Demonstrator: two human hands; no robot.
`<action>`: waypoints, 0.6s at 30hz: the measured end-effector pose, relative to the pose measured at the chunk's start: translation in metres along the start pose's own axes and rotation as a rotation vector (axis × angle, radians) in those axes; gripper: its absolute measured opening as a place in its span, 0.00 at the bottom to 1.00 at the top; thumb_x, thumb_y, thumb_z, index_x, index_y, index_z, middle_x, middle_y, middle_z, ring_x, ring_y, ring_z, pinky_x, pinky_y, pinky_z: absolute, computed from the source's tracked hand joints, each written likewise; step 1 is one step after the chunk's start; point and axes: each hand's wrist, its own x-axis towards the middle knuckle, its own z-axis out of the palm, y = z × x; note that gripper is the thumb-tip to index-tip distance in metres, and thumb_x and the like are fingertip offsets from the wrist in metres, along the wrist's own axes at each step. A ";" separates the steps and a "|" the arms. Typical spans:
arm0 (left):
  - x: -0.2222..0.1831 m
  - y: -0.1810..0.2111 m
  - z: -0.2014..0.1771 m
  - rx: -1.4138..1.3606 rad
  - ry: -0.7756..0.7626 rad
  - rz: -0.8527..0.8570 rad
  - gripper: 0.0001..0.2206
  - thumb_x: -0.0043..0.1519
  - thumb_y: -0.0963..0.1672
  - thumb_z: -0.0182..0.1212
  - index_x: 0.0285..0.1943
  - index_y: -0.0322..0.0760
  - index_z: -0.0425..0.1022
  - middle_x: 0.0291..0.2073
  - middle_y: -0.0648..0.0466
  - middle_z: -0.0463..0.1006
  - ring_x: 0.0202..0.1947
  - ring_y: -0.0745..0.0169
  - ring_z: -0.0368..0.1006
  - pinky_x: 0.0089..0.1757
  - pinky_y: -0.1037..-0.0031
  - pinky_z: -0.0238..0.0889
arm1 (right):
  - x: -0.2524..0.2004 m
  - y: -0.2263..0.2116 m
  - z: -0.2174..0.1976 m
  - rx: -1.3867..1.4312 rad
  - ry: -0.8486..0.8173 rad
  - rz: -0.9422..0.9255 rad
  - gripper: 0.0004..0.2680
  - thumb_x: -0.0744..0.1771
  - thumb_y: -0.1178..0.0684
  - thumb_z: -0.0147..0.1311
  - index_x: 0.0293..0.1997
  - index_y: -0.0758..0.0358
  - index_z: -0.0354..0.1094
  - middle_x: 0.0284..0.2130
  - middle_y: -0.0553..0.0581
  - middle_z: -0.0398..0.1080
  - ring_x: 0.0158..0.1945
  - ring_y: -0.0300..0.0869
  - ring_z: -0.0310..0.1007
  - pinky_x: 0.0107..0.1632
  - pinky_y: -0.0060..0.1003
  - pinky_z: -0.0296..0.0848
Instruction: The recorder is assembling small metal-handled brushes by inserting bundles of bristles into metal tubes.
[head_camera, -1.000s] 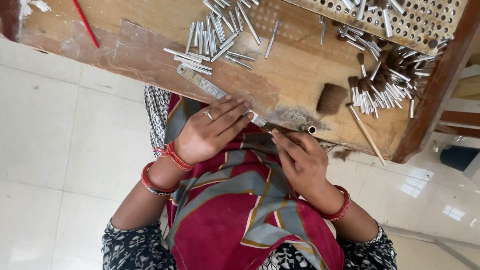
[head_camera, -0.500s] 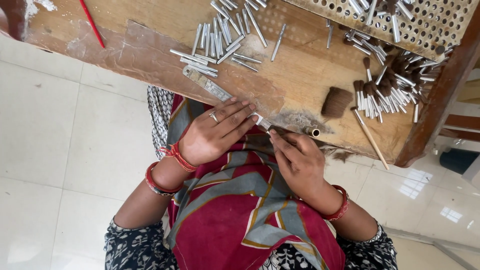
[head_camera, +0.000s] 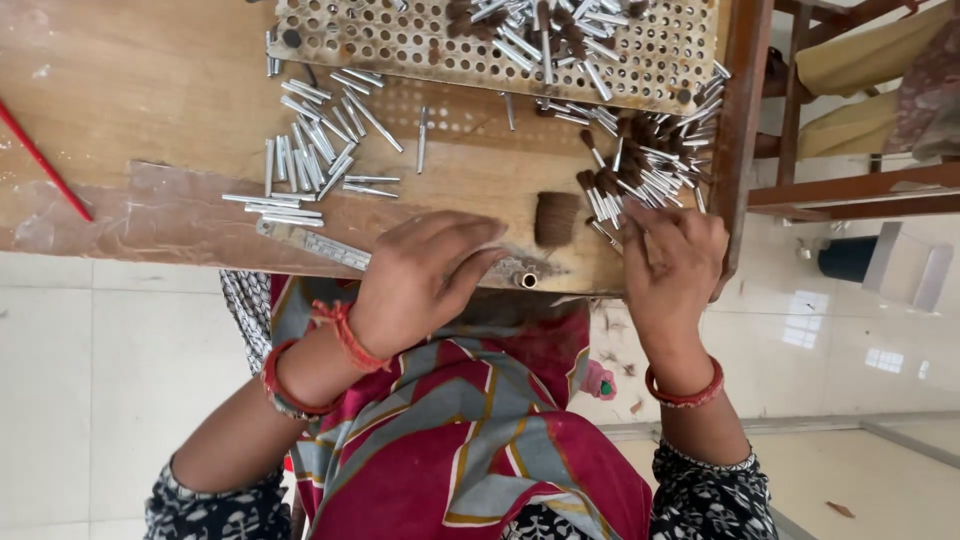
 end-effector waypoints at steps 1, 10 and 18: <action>0.014 -0.003 0.007 -0.002 -0.004 0.003 0.10 0.63 0.41 0.70 0.52 0.33 0.79 0.49 0.49 0.82 0.47 0.51 0.80 0.46 0.66 0.73 | -0.001 0.003 -0.001 -0.002 0.002 0.005 0.08 0.68 0.59 0.65 0.53 0.58 0.79 0.41 0.54 0.71 0.49 0.49 0.64 0.53 0.44 0.65; 0.083 -0.034 0.064 -0.040 -0.395 -0.024 0.13 0.47 0.42 0.73 0.40 0.33 0.82 0.38 0.45 0.80 0.39 0.43 0.77 0.43 0.59 0.70 | -0.029 -0.016 0.001 0.049 -0.190 -0.136 0.17 0.61 0.66 0.53 0.51 0.53 0.78 0.52 0.57 0.70 0.60 0.56 0.60 0.65 0.50 0.63; 0.069 -0.027 0.070 -0.047 -0.456 -0.130 0.10 0.49 0.41 0.71 0.38 0.35 0.82 0.35 0.47 0.81 0.37 0.46 0.78 0.41 0.60 0.70 | -0.031 -0.013 0.011 0.059 -0.191 -0.158 0.16 0.61 0.67 0.55 0.49 0.54 0.78 0.55 0.57 0.66 0.61 0.57 0.56 0.66 0.52 0.58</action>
